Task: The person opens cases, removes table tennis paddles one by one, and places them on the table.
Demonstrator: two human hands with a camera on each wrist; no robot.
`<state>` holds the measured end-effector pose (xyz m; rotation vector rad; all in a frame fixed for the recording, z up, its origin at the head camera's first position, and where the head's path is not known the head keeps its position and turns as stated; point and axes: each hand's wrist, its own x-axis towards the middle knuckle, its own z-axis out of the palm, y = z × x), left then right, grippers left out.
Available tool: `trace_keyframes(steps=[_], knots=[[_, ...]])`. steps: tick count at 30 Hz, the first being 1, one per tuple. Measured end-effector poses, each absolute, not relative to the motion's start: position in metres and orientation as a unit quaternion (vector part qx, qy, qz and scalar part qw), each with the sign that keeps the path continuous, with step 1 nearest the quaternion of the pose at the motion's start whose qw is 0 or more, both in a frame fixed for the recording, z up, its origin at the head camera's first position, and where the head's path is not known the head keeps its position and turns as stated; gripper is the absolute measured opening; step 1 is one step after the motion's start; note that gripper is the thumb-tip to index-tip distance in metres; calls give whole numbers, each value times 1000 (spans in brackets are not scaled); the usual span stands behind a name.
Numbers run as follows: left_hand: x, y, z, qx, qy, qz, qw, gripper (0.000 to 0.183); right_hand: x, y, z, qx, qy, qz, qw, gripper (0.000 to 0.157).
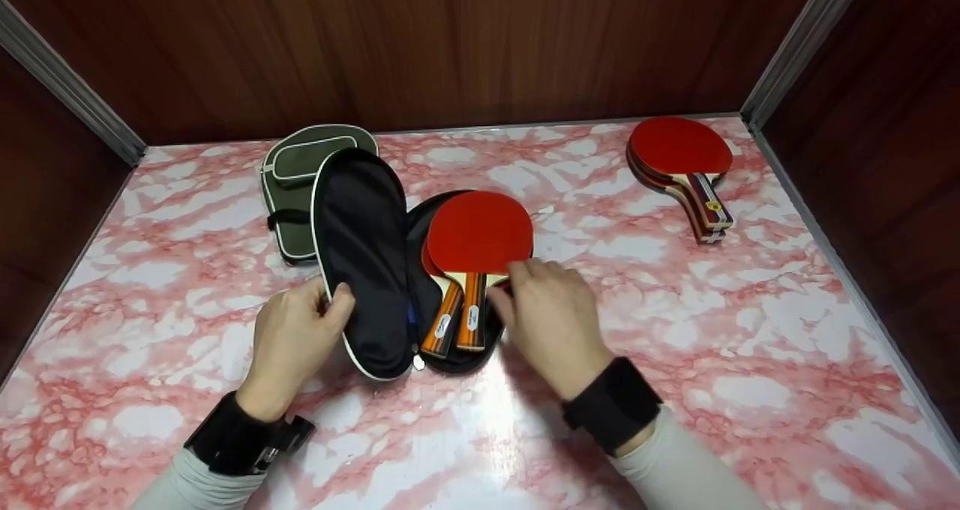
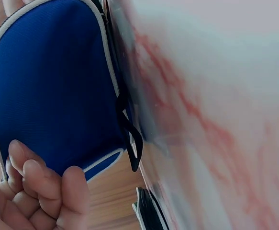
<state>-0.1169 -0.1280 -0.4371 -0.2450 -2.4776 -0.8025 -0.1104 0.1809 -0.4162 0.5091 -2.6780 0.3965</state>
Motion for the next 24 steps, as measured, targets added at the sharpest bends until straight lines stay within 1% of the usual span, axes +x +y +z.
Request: trace_keyframes(steps=[3,6,9,13,15,18,21,24], knots=[[-117,-128,-437,-90,-915,-296,259,38,-109,166,-415,183,-957,128,188,35],[-117,-128,-437,-88,-916,-296,258,38,-110,154,-416,180,-961,104,182,48],[-117,-128,-438,-86,-916,-295,259,38,-112,146,-418,180,-962,73,191,62],[-117,-128,-438,-86,-916,-296,257,38,-117,142,-422,179,-961,49,203,69],[-117,-128,-438,-86,-916,-295,256,37,-119,142,-424,171,-965,47,194,70],[-117,-128,-437,-85,-917,-294,256,38,-121,143,-425,158,-973,54,161,70],[-117,-129,-438,-85,-917,-294,258,38,-123,144,-425,149,-978,64,128,65],[-117,-128,-438,-86,-916,-294,258,38,-123,146,-426,141,-981,66,118,56]])
